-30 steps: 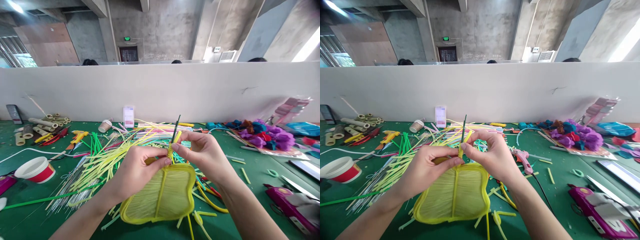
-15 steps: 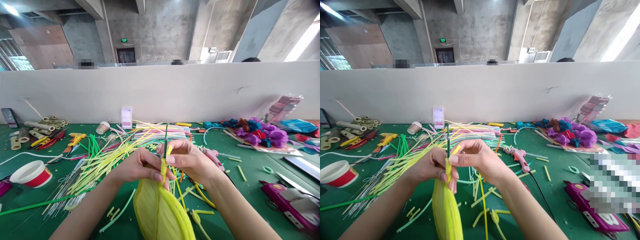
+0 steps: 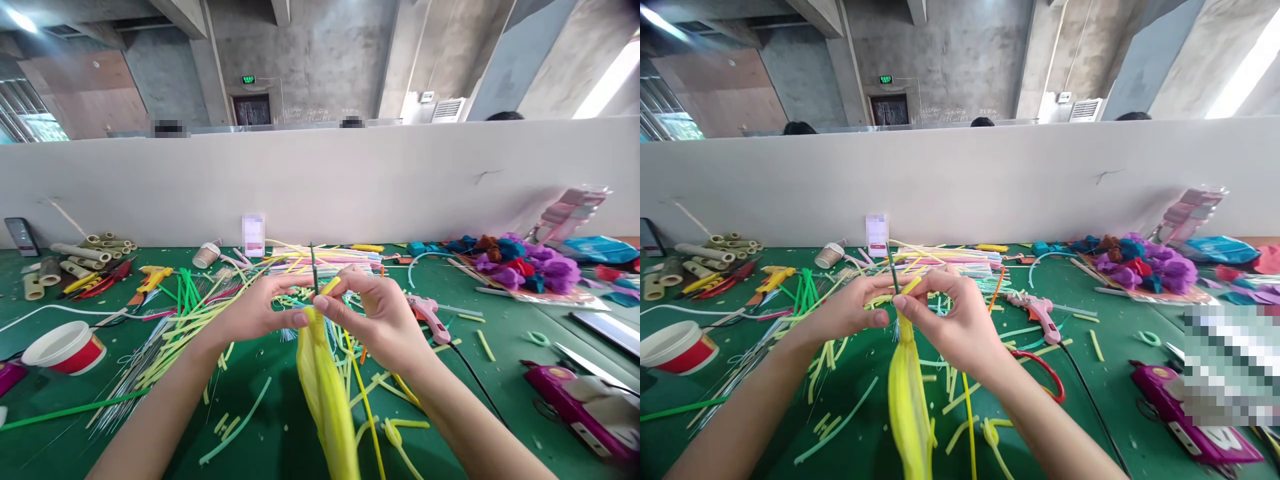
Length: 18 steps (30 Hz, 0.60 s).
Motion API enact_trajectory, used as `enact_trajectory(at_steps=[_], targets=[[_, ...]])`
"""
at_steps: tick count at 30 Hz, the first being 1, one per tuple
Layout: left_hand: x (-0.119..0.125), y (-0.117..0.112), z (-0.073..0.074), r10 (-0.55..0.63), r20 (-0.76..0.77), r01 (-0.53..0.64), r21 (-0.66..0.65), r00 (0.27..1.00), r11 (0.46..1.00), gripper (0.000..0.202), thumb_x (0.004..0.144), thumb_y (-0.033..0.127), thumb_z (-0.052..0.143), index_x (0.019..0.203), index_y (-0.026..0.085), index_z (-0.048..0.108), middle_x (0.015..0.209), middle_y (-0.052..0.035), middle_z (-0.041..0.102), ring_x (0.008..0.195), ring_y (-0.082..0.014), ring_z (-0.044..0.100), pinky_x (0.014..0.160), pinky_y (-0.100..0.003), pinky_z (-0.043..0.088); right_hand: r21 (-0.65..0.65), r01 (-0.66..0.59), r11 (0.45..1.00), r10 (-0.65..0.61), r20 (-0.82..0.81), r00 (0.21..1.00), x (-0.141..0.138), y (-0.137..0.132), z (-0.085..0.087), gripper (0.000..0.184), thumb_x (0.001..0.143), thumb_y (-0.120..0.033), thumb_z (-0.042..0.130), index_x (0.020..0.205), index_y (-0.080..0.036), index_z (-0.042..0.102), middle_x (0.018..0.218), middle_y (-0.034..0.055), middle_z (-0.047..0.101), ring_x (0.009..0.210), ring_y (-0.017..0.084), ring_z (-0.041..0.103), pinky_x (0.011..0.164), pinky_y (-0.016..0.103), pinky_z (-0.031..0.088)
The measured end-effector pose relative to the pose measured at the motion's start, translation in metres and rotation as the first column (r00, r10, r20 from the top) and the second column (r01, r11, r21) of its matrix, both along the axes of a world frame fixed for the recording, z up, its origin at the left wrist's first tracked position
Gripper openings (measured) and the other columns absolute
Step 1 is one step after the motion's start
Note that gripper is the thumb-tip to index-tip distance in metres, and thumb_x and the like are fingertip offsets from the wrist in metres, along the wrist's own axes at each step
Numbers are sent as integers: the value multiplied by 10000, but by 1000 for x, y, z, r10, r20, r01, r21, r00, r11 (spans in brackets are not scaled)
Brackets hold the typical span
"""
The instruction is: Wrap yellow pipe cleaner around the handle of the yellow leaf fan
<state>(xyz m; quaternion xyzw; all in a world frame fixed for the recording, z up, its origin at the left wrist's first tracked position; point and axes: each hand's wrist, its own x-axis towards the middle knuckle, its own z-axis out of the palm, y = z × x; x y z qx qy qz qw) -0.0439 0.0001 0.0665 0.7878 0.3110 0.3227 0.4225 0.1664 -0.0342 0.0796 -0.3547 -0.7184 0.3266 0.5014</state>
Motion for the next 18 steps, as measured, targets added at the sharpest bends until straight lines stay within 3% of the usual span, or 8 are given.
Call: enact_trajectory(at_steps=[2, 4, 6, 9, 11, 14, 18], targets=[[-5, -14, 10, 29, -114, -29, 2, 993, 1000, 757, 724, 542, 782, 1386, 236, 580, 1412, -158, 586, 1270, -355, 576, 1014, -478, 484, 126, 132, 983, -139, 55, 989, -2, -2, 0, 256, 856, -321, 697, 646, -220, 592, 665, -21, 597, 764, 184, 520, 767, 364, 367], [-4, -31, 18, -35, -266, 33, -12, 963, 999, 778, 691, 486, 827, 1396, 291, 562, 1376, -110, 625, 1232, -332, 603, 1002, -431, 489, 223, 211, 952, -236, 90, 968, -4, -5, 0, 268, 860, -315, 687, 636, -222, 573, 677, -14, 610, 811, 204, 517, 802, 390, 353], [2, -43, 22, 44, -330, -37, 26, 943, 999, 625, 760, 442, 781, 1344, 316, 599, 1210, -52, 719, 1062, -273, 688, 875, -339, 535, 255, 227, 940, -265, 126, 956, -7, -7, -1, 250, 864, -301, 671, 645, -224, 577, 687, -10, 621, 813, 210, 514, 803, 400, 351], [13, -45, 20, 170, -341, -143, 101, 924, 984, 328, 837, 364, 687, 1148, 260, 707, 867, 2, 741, 758, -193, 691, 583, -227, 471, 228, 209, 951, -249, 162, 955, -8, -7, -1, 208, 869, -295, 645, 673, -234, 609, 697, -8, 642, 806, 215, 520, 800, 407, 356], [15, -40, 15, 187, -347, -153, 123, 919, 980, 205, 858, 311, 639, 1022, 235, 738, 758, 20, 701, 649, -156, 634, 483, -206, 368, 194, 192, 962, -225, 165, 960, -6, -5, 0, 192, 870, -311, 641, 692, -239, 636, 722, -4, 666, 818, 219, 527, 813, 412, 357], [13, -30, 10, 203, -336, -163, 144, 920, 976, 225, 893, 307, 592, 1028, 231, 754, 714, 16, 688, 581, -137, 578, 464, -213, 326, 120, 132, 984, -148, 142, 979, 1, -1, 5, 239, 884, -345, 629, 671, -235, 634, 702, -6, 650, 790, 206, 525, 807, 399, 362], [7, -21, 8, 195, -249, -180, 79, 949, 980, 280, 880, 367, 641, 1091, 227, 759, 878, -46, 764, 741, -197, 672, 594, -258, 463, -38, 20, 999, -17, 73, 997, 11, 4, 9, 211, 849, -367, 678, 691, -229, 659, 767, 1, 647, 827, 202, 563, 819, 377, 377]])
